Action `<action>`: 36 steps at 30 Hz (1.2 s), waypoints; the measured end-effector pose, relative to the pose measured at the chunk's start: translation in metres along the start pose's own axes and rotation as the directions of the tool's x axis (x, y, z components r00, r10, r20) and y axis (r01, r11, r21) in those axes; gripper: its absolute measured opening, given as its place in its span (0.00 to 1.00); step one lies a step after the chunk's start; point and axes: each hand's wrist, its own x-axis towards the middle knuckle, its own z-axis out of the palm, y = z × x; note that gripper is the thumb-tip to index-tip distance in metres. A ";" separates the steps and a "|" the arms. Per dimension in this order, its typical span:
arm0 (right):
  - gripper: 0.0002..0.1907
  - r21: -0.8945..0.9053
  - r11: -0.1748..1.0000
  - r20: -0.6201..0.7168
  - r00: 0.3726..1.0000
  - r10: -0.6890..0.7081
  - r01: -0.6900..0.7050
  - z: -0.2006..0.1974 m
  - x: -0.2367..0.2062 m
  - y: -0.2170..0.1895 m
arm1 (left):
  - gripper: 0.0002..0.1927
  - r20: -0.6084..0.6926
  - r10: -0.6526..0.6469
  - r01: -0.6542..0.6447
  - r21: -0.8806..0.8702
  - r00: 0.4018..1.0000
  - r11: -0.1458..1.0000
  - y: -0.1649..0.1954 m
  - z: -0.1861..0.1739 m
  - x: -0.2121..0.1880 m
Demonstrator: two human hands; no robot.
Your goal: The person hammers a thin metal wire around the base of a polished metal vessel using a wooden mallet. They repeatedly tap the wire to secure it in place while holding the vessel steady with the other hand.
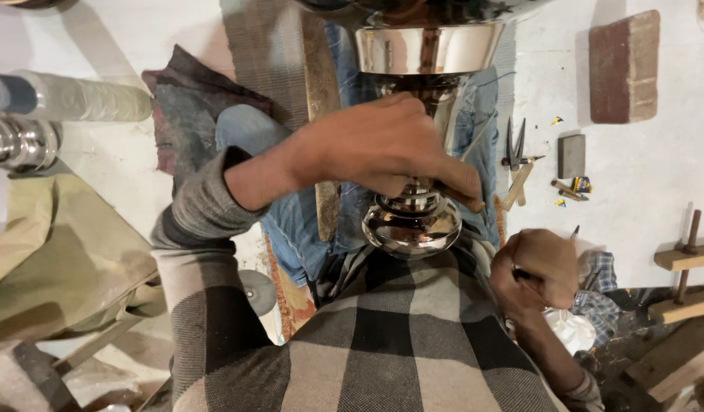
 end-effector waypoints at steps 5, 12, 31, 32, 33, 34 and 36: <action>0.19 0.206 0.975 -0.072 0.992 0.104 -0.088 -0.014 0.036 0.026 | 0.33 -0.322 -0.047 0.023 -0.079 0.946 0.997 0.003 0.016 -0.015; 0.23 0.144 0.966 0.276 0.929 -0.248 0.216 -0.023 0.114 0.038 | 0.37 -0.335 -0.175 0.205 0.057 0.926 0.977 -0.001 0.036 -0.031; 0.27 0.525 0.822 0.391 0.920 -0.004 -0.220 0.007 0.162 0.014 | 0.34 -0.596 -0.389 0.379 -0.149 0.702 0.913 0.033 0.079 -0.028; 0.27 0.496 0.854 0.374 0.926 -0.047 -0.157 0.001 0.164 0.015 | 0.32 -0.614 -0.350 0.345 -0.131 0.708 0.929 0.031 0.079 -0.028; 0.27 0.453 0.887 0.364 0.926 -0.096 -0.086 -0.006 0.166 0.017 | 0.30 -0.632 -0.307 0.308 -0.112 0.711 0.945 0.029 0.079 -0.028; 0.27 0.408 0.913 0.359 0.921 -0.149 -0.012 -0.011 0.169 0.019 | 0.28 -0.615 -0.291 0.319 -0.068 0.732 0.945 0.026 0.079 -0.028; 0.28 0.327 0.940 0.364 0.904 -0.224 0.102 -0.019 0.171 0.023 | 0.27 -0.560 -0.301 0.342 -0.034 0.772 0.939 0.023 0.076 -0.030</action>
